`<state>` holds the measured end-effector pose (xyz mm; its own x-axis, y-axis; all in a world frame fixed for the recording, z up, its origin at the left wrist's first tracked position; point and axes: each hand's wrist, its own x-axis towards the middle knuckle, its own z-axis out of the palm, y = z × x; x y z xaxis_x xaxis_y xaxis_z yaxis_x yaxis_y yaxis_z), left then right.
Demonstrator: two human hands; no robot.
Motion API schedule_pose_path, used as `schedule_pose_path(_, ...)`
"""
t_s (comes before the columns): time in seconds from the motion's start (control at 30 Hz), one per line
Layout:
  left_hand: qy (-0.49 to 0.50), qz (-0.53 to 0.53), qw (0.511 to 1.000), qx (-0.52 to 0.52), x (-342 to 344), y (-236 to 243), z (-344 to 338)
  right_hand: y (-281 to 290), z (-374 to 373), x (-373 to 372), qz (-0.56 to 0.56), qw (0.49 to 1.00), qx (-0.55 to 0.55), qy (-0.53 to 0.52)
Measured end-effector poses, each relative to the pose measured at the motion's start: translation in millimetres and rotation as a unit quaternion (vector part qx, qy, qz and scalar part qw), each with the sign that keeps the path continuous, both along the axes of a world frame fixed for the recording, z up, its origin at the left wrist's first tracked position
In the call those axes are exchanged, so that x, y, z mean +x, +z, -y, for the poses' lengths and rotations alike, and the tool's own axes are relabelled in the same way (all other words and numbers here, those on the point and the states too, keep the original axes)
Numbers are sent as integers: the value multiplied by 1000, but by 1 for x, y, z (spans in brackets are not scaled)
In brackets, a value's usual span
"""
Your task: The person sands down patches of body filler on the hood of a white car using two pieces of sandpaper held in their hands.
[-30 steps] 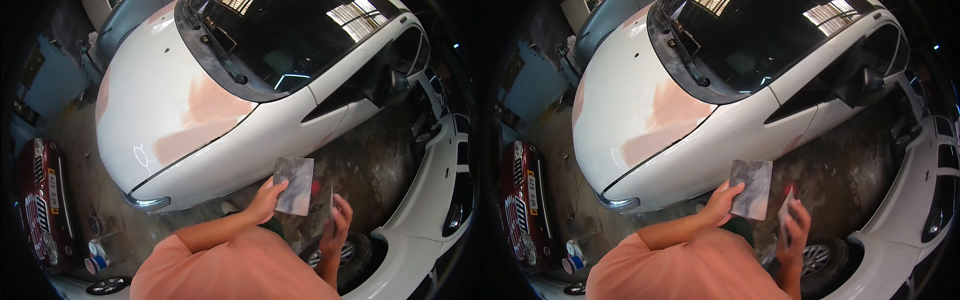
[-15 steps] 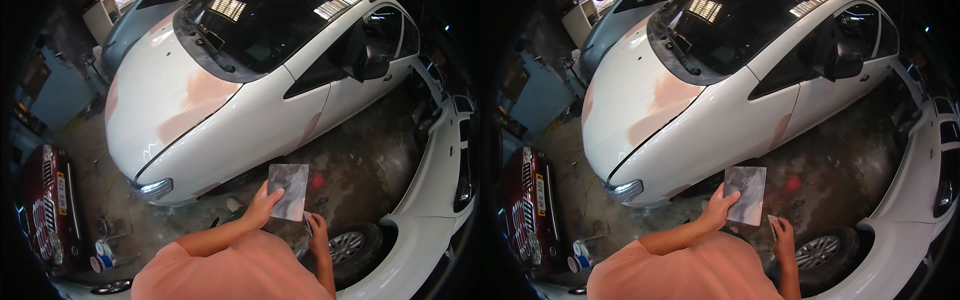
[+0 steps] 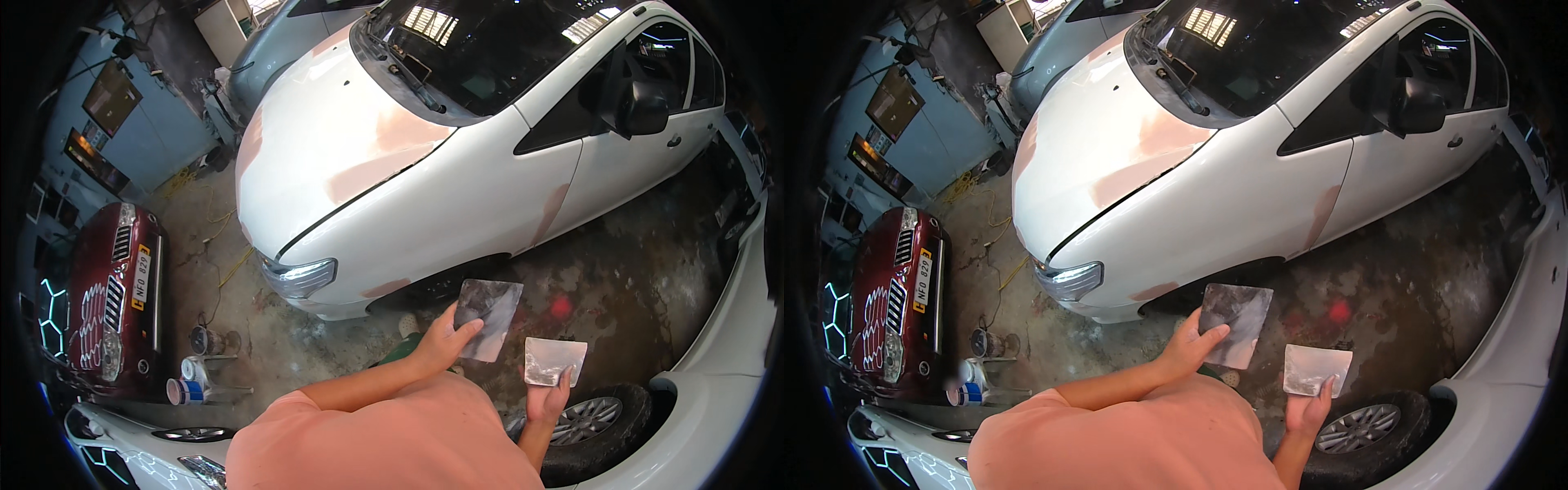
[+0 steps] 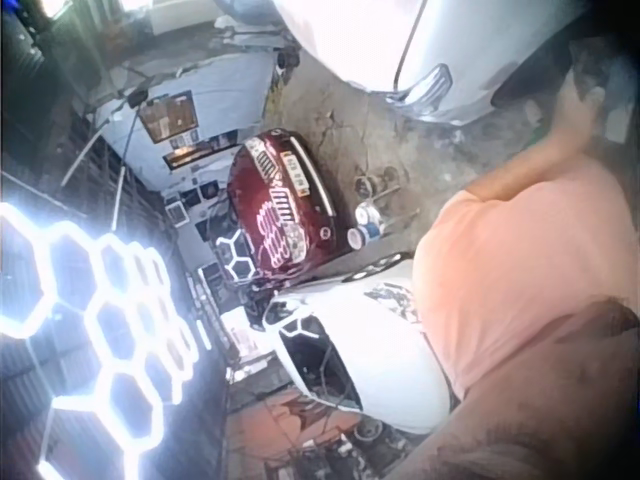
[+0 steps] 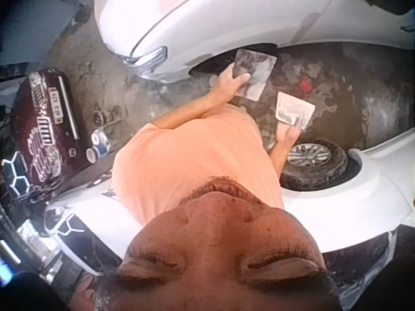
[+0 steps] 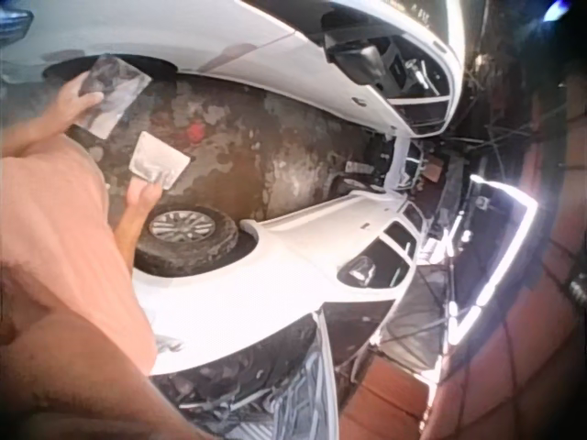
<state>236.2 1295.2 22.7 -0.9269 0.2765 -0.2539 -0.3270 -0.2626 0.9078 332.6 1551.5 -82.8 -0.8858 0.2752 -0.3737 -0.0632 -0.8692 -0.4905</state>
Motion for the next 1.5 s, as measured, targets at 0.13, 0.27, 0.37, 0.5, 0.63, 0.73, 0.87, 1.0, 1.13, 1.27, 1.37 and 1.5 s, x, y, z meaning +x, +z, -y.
schedule_pose_path(0.13, 30, 9, 1000, 3, -10, 1, 25, 44, 23, -17, -10, 998, -59, 0)
schedule_pose_path(0.27, 60, 31, 997, 37, -24, -12, 56, 81, 61, -60, -54, 995, -81, 20)
schedule_pose_path(0.37, 71, -16, 996, -55, -50, -13, 91, 97, 88, -100, -82, 993, -83, 17)
schedule_pose_path(0.5, 147, -50, 985, -70, -93, -32, 150, 105, 114, -156, -127, 990, -47, 38)
schedule_pose_path(0.63, 221, -35, 975, -13, -133, -51, 206, 124, 148, -211, -196, 974, 94, 61)
schedule_pose_path(0.73, 241, -47, 969, 39, -157, -53, 230, 135, 170, -254, -147, 797, 585, 33)
schedule_pose_path(0.87, 276, -52, 957, 67, -175, -64, 251, 154, 211, -324, -102, 378, 918, 60)
schedule_pose_path(1.0, 291, -28, 950, 111, -184, -59, 254, 136, 210, -380, -113, 263, 955, 80)
schedule_pose_path(1.13, 301, -17, 944, 134, -191, -58, 254, 140, 217, -408, -124, 229, 961, 97)
schedule_pose_path(1.27, 299, -10, 946, 125, -197, -55, 253, 144, 222, -419, -131, 225, 958, 124)
schedule_pose_path(1.37, 305, -4, 945, 120, -206, -49, 252, 144, 225, -421, -128, 224, 956, 136)
schedule_pose_path(1.5, 301, -13, 943, 139, -218, -47, 250, 144, 228, -426, -121, 219, 959, 133)
